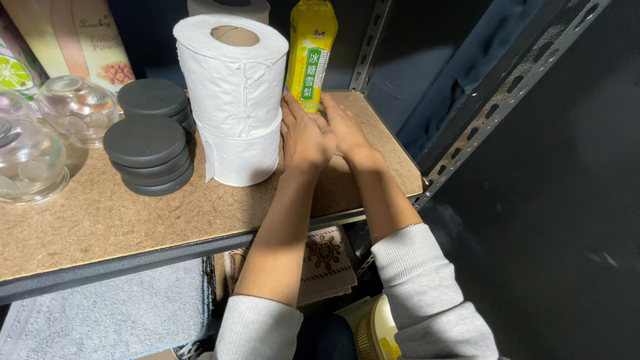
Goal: The person organizes supplies on a shelf by stacking black circular lids, placing rolls of paper towels, and arranging yellow bottles next to them. The person takes items from a white basket on the floor and places them on the shelf.
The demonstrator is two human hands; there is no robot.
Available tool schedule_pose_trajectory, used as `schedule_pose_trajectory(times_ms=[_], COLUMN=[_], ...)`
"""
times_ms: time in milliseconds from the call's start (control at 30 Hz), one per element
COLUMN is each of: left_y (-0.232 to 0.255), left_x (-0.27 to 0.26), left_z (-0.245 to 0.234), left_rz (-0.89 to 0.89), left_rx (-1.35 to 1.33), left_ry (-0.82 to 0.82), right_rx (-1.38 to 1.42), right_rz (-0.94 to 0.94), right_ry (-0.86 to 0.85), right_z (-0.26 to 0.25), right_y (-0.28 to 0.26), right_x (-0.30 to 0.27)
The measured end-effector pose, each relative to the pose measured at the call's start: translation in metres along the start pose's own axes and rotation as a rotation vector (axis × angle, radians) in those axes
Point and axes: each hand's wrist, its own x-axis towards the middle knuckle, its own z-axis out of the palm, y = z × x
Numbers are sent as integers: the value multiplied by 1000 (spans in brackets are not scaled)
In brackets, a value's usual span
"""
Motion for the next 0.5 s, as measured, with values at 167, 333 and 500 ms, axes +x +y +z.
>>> schedule_pose_trajectory(times_ms=[167,333,500], left_y=[-10,-9,-7], left_x=[6,5,1], left_z=[15,13,10], left_rz=[4,-7,-26], left_rx=[11,36,20], left_ry=[58,59,120], right_rx=[3,10,28], right_rz=[-7,3,26], right_ry=[3,2,-6], right_z=[-5,-8,-13], right_y=[-8,-13,-19], right_x=[-5,-6,-10])
